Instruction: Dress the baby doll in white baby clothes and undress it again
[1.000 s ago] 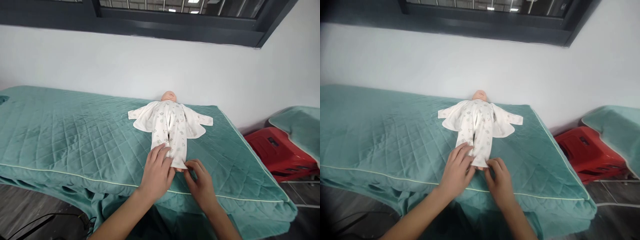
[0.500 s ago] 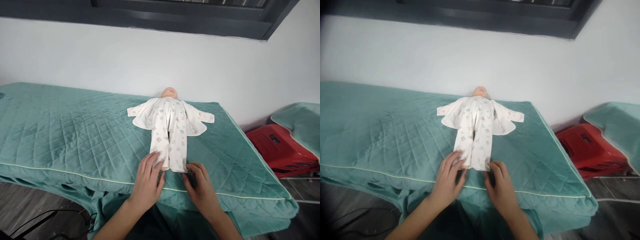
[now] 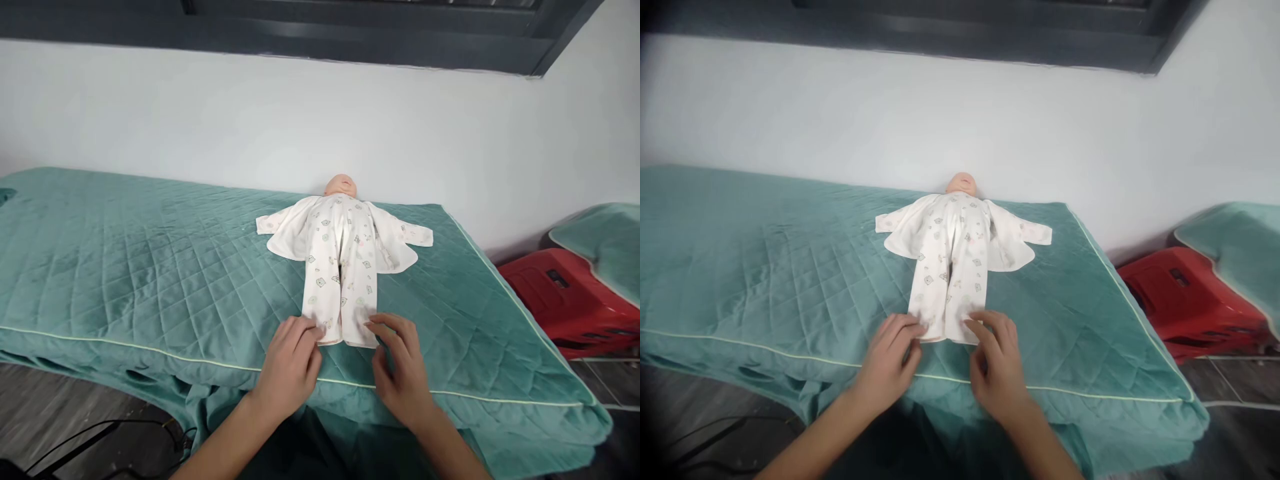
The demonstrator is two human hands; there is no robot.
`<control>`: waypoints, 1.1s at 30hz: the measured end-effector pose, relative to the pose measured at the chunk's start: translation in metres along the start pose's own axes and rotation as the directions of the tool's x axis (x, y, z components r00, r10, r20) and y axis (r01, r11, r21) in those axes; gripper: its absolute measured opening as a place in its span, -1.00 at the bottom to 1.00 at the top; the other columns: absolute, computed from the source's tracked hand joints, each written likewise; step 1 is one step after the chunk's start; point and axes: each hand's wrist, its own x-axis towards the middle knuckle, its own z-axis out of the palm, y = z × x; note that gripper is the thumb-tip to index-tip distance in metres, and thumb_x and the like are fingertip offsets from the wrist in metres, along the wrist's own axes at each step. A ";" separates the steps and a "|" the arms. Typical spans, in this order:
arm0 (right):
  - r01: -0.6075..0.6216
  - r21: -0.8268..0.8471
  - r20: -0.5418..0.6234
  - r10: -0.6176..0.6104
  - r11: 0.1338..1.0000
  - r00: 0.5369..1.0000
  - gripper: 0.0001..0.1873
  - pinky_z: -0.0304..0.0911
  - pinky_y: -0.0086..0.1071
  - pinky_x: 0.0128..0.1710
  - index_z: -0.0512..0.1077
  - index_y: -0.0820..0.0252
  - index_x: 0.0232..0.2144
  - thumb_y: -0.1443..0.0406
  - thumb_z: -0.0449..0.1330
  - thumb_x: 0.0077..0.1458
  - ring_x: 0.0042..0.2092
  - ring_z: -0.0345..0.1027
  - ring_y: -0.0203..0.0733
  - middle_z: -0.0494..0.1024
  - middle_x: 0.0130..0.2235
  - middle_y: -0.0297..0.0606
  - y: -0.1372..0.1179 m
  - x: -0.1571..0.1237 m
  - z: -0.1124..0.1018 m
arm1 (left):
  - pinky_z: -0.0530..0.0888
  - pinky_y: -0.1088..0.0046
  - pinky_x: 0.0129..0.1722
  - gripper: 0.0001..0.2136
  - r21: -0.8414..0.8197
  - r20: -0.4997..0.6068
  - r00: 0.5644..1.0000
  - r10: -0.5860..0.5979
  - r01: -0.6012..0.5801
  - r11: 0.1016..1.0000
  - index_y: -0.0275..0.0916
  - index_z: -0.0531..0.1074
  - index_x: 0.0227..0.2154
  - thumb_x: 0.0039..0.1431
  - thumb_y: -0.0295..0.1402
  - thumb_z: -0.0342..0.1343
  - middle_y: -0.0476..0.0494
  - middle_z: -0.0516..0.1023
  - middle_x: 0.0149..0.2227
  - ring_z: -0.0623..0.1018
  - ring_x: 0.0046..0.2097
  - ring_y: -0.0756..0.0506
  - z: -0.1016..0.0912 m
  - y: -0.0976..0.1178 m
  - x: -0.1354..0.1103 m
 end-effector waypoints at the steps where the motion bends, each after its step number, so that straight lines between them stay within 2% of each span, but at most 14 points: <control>1: -0.005 -0.007 -0.029 0.005 1.000 1.000 -0.44 0.32 0.04 0.01 0.30 0.02 0.09 0.55 0.03 0.08 0.08 0.31 0.04 0.41 0.04 -0.10 0.006 0.002 0.000 | 0.46 0.27 -0.17 -0.79 -0.023 -0.011 1.000 -0.002 0.002 1.000 -0.24 0.39 -0.18 0.22 -0.62 -0.01 -0.18 0.49 -0.19 0.46 -0.16 -0.13 -0.003 0.002 -0.001; 3: -0.054 -0.034 -0.097 0.051 0.998 0.994 -0.45 0.33 0.06 0.03 0.31 0.04 0.08 0.55 0.01 0.08 0.08 0.32 0.05 0.41 0.04 -0.10 0.024 0.009 0.001 | 0.46 0.28 -0.18 -0.79 -0.068 -0.012 1.000 0.006 -0.006 0.998 -0.23 0.39 -0.21 0.21 -0.63 -0.02 -0.18 0.49 -0.20 0.47 -0.18 -0.12 -0.010 0.005 -0.002; 6: -0.153 -0.112 -0.161 0.134 0.982 0.978 -0.42 0.29 0.12 0.11 0.31 0.10 0.11 0.54 0.00 0.06 0.14 0.28 0.08 0.40 0.08 -0.05 0.061 0.027 0.007 | 0.47 0.27 -0.16 -0.77 -0.144 0.055 0.996 0.065 -0.056 0.988 -0.21 0.41 -0.18 0.20 -0.62 -0.01 -0.17 0.51 -0.19 0.49 -0.17 -0.11 -0.019 -0.002 -0.001; 8: -0.167 -0.187 -0.124 0.146 0.968 0.982 -0.42 0.25 0.15 0.16 0.33 0.16 0.12 0.53 0.00 0.03 0.17 0.23 0.11 0.39 0.11 -0.01 0.087 0.045 0.012 | 0.49 0.28 -0.13 -0.79 -0.203 0.060 0.997 0.053 -0.040 0.978 -0.21 0.41 -0.16 0.23 -0.57 -0.02 -0.16 0.52 -0.17 0.51 -0.14 -0.11 -0.020 -0.017 0.008; 10: -0.143 -0.264 -0.055 0.133 0.954 0.990 -0.47 0.22 0.13 0.19 0.37 0.23 0.09 0.52 0.03 0.05 0.17 0.20 0.14 0.41 0.10 0.02 0.107 0.066 0.019 | 0.52 0.28 -0.09 -0.80 -0.203 0.011 0.999 -0.039 0.040 0.978 -0.22 0.41 -0.15 0.27 -0.54 -0.05 -0.18 0.53 -0.15 0.53 -0.10 -0.12 -0.014 -0.041 0.023; 12: -0.090 -0.302 0.025 0.103 0.949 0.994 -0.58 0.21 0.09 0.20 0.44 0.24 0.01 0.48 0.04 0.12 0.15 0.20 0.13 0.47 0.05 0.00 0.119 0.086 0.025 | 0.51 0.16 0.02 -0.74 -0.025 -0.018 0.994 -0.111 0.111 0.993 -0.24 0.43 -0.07 0.25 -0.54 -0.06 -0.22 0.54 -0.09 0.51 -0.02 -0.17 -0.003 -0.069 0.045; 15: -0.009 -0.320 0.152 0.060 0.947 0.987 -0.70 0.21 0.02 0.16 0.51 0.21 -0.10 0.41 0.04 0.22 0.07 0.24 0.11 0.52 -0.03 -0.02 0.126 0.107 0.030 | 0.41 0.03 0.21 -0.61 0.168 0.019 0.995 -0.098 0.093 0.981 -0.30 0.40 0.09 0.21 -0.53 -0.01 -0.33 0.49 0.10 0.44 0.18 -0.25 0.016 -0.102 0.080; 18: 0.006 -0.293 0.215 0.060 0.956 0.975 -0.71 0.24 -0.04 0.12 0.54 0.21 -0.12 0.41 0.07 0.20 0.03 0.27 0.09 0.53 -0.05 -0.04 0.128 0.111 0.032 | 0.32 0.07 0.31 -0.63 0.207 0.162 0.986 -0.028 -0.006 0.978 -0.32 0.43 0.09 0.25 -0.47 -0.01 -0.33 0.48 0.14 0.37 0.27 -0.26 0.029 -0.119 0.108; 20: -0.023 -0.276 0.194 0.079 0.961 0.978 -0.69 0.26 -0.06 0.10 0.53 0.20 -0.08 0.42 0.10 0.17 0.05 0.27 0.08 0.52 0.00 -0.05 0.127 0.108 0.031 | 0.29 0.10 0.33 -0.67 0.184 0.255 0.967 0.017 -0.066 0.981 -0.27 0.48 0.05 0.28 -0.42 -0.01 -0.30 0.52 0.12 0.40 0.26 -0.25 0.033 -0.123 0.120; 23: -0.044 -0.304 0.157 0.096 0.952 0.983 -0.67 0.26 -0.01 0.08 0.51 0.21 -0.01 0.36 0.10 0.21 0.08 0.25 0.12 0.48 0.08 -0.01 0.125 0.103 0.030 | 0.37 0.14 0.26 -0.68 0.118 0.314 0.948 0.045 -0.086 0.989 -0.27 0.50 0.04 0.29 -0.35 0.03 -0.30 0.54 0.11 0.45 0.21 -0.26 0.035 -0.124 0.132; 29: 0.054 -0.239 0.235 0.004 0.970 0.972 -0.64 0.26 0.00 0.08 0.52 0.16 0.00 0.37 0.02 0.27 0.05 0.28 0.11 0.50 0.00 -0.03 0.122 0.106 0.032 | 0.45 0.15 0.16 -0.62 0.045 0.347 0.938 0.016 -0.033 0.998 -0.29 0.48 0.06 0.25 -0.23 0.10 -0.31 0.53 0.15 0.49 0.17 -0.31 0.041 -0.124 0.150; 33: -0.007 -0.277 0.221 0.071 0.961 0.973 -0.65 0.27 -0.01 0.05 0.51 0.17 0.00 0.34 0.00 0.29 -0.02 0.31 0.08 0.49 -0.07 -0.02 0.124 0.109 0.035 | 0.48 0.14 0.11 -0.71 0.050 0.307 0.952 -0.020 0.005 0.999 -0.30 0.54 -0.07 0.21 -0.27 0.13 -0.29 0.60 0.02 0.55 0.08 -0.32 0.045 -0.123 0.159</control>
